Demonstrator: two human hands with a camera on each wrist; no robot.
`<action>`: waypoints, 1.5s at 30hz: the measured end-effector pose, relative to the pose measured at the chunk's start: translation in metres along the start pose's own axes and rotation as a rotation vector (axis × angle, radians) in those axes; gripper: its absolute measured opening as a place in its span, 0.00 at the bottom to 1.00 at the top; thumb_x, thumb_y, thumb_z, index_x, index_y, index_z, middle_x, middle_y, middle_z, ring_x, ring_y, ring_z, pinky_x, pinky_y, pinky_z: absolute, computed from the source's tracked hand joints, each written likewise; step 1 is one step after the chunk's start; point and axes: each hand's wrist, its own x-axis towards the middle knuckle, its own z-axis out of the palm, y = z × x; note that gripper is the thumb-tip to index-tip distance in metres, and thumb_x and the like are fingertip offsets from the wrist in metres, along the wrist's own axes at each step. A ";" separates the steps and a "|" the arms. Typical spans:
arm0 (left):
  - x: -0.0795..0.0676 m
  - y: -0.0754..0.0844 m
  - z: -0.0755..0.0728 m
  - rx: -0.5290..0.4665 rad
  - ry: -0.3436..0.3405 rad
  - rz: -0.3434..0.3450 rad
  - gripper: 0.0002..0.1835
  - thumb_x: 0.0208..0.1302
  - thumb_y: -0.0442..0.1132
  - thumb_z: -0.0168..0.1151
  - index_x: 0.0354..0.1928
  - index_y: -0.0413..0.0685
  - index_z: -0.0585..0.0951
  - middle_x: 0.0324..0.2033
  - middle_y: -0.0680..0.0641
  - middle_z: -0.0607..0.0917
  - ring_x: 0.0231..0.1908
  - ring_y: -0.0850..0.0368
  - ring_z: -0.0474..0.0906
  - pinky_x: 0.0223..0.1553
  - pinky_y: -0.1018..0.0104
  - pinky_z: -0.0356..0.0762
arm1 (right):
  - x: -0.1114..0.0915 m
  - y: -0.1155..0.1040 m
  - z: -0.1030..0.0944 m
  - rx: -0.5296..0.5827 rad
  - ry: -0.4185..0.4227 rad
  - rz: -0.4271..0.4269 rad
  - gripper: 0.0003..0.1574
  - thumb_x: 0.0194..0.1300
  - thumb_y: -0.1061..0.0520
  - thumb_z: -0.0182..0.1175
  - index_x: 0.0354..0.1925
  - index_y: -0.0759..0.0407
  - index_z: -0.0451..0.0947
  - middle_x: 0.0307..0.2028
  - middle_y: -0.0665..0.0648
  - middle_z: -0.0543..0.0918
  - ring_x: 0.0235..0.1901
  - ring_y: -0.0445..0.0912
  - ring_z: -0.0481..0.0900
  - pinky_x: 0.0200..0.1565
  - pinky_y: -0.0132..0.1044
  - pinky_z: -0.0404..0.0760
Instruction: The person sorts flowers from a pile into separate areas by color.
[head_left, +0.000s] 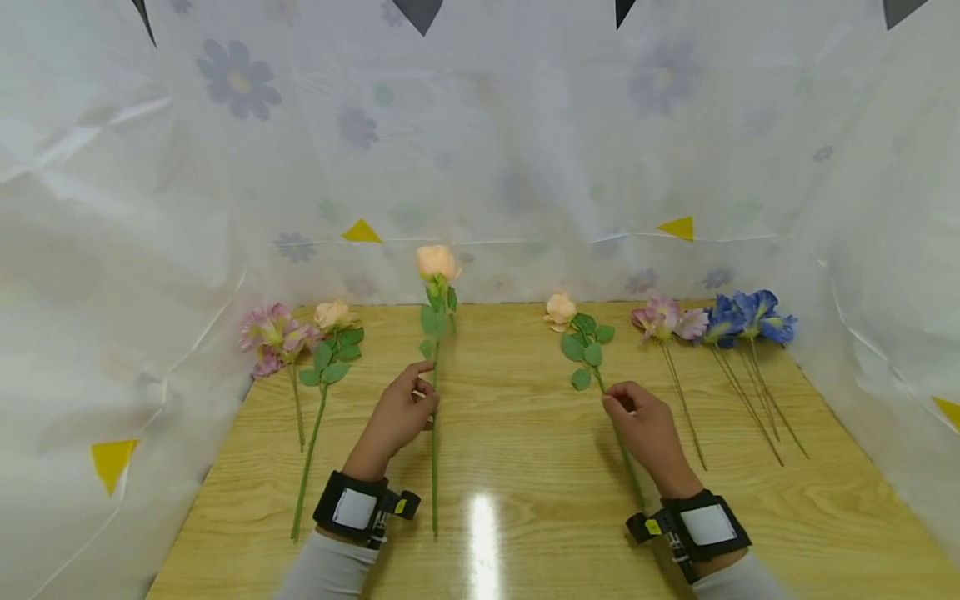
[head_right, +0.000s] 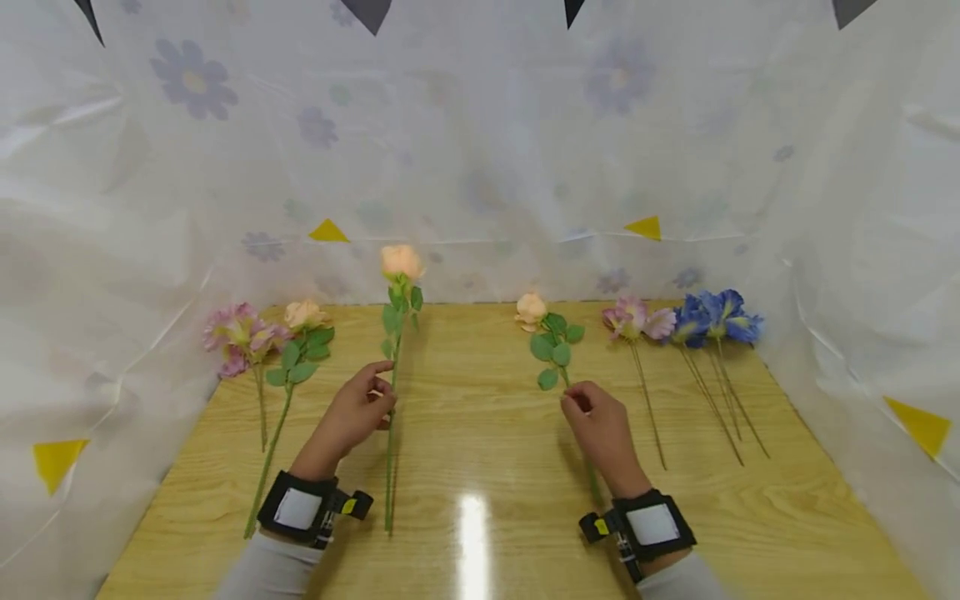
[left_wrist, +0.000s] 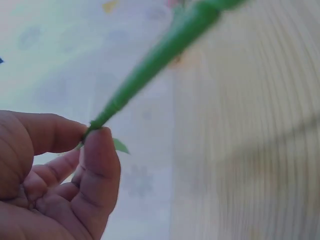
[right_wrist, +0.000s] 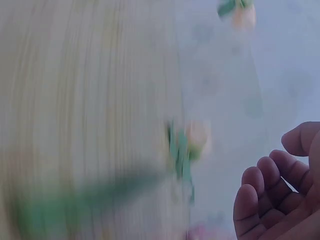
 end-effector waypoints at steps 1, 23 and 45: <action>-0.002 0.008 0.004 -0.049 -0.005 -0.001 0.26 0.67 0.35 0.52 0.67 0.49 0.63 0.40 0.41 0.73 0.33 0.50 0.75 0.31 0.52 0.81 | -0.001 -0.008 0.009 0.030 -0.019 -0.010 0.16 0.68 0.45 0.53 0.42 0.54 0.78 0.33 0.54 0.81 0.30 0.45 0.75 0.29 0.43 0.74; -0.015 0.040 0.039 -0.307 0.020 0.010 0.25 0.61 0.27 0.55 0.61 0.41 0.67 0.37 0.41 0.73 0.32 0.51 0.75 0.32 0.56 0.79 | -0.043 -0.115 0.085 0.386 -0.450 0.048 0.12 0.68 0.57 0.53 0.48 0.60 0.73 0.37 0.60 0.80 0.34 0.55 0.78 0.32 0.40 0.80; -0.014 0.040 0.055 -0.306 0.045 0.038 0.23 0.62 0.27 0.54 0.60 0.42 0.68 0.39 0.40 0.74 0.30 0.55 0.74 0.33 0.56 0.80 | -0.048 -0.096 0.111 0.368 -0.369 -0.019 0.11 0.66 0.63 0.54 0.47 0.62 0.72 0.32 0.56 0.78 0.23 0.41 0.74 0.23 0.34 0.78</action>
